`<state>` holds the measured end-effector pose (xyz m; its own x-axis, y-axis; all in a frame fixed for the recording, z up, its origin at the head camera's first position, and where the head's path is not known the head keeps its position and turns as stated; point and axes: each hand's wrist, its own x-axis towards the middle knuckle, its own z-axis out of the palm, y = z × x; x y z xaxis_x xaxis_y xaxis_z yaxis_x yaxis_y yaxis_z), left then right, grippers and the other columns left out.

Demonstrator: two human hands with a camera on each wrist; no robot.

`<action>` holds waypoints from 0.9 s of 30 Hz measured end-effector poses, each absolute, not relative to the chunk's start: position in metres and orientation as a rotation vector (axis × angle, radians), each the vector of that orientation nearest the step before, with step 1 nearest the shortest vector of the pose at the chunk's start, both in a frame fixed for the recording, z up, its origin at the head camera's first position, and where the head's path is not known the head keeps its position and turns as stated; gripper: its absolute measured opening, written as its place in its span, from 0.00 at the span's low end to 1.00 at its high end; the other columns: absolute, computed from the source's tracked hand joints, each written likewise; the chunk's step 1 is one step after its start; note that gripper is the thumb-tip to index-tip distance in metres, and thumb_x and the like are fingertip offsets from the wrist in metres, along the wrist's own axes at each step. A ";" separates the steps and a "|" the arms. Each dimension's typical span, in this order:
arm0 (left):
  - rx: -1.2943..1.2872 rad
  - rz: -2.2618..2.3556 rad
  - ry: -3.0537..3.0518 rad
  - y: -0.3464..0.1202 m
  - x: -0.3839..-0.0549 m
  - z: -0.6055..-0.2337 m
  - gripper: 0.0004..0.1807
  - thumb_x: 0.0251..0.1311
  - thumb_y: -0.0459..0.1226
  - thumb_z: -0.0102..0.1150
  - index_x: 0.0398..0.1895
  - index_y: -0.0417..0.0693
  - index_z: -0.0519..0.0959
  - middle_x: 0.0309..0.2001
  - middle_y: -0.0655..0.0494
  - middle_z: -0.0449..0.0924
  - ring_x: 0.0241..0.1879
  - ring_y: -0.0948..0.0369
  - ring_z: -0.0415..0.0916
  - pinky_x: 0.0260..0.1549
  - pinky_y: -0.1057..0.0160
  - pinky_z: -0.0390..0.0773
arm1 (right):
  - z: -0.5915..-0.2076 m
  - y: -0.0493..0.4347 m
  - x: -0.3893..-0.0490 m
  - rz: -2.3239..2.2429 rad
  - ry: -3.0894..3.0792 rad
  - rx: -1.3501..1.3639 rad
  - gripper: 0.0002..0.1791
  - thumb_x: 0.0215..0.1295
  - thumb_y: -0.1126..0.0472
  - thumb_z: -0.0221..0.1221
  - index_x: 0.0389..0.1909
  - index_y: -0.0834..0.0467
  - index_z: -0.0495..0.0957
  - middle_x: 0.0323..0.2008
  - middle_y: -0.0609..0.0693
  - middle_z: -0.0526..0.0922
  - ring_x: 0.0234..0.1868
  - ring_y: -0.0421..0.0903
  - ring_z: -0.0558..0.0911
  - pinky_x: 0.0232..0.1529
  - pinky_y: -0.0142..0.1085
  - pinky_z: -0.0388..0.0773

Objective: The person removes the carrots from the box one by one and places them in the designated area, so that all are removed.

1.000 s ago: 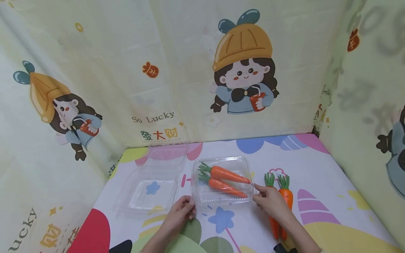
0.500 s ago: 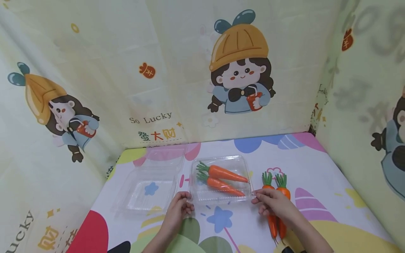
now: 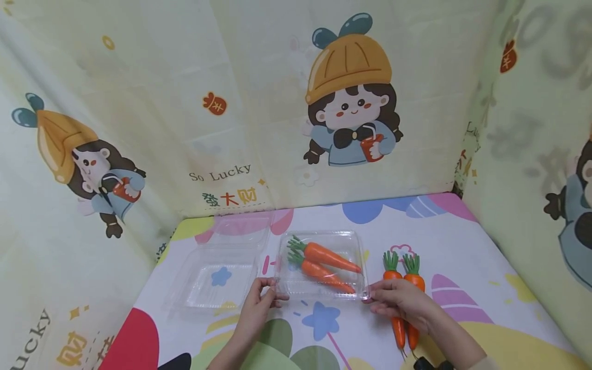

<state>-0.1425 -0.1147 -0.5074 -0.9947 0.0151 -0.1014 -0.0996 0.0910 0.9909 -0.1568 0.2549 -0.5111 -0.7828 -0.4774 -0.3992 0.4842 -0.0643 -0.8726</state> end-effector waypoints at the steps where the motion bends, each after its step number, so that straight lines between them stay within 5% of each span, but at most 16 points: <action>1: -0.075 2.060 2.257 -0.115 -0.143 -0.507 0.11 0.78 0.35 0.48 0.54 0.35 0.66 0.44 0.37 0.86 0.40 0.50 0.87 0.39 0.67 0.83 | -0.511 0.255 -0.157 -1.902 1.564 0.010 0.16 0.76 0.59 0.59 0.56 0.65 0.80 0.46 0.56 0.90 0.37 0.44 0.91 0.45 0.35 0.86; 8: -0.050 2.038 2.253 -0.116 -0.145 -0.505 0.11 0.79 0.34 0.47 0.53 0.33 0.66 0.56 0.35 0.78 0.44 0.46 0.89 0.50 0.60 0.85 | -0.509 0.254 -0.161 -1.812 1.625 -0.051 0.21 0.75 0.58 0.60 0.58 0.69 0.78 0.44 0.59 0.90 0.33 0.43 0.91 0.39 0.32 0.85; 27: -0.049 2.055 2.251 -0.117 -0.145 -0.507 0.10 0.79 0.33 0.46 0.51 0.31 0.66 0.47 0.35 0.81 0.40 0.52 0.89 0.44 0.62 0.86 | -0.507 0.241 -0.149 -1.724 1.846 -0.251 0.12 0.78 0.66 0.51 0.50 0.73 0.74 0.37 0.56 0.86 0.33 0.43 0.87 0.38 0.35 0.87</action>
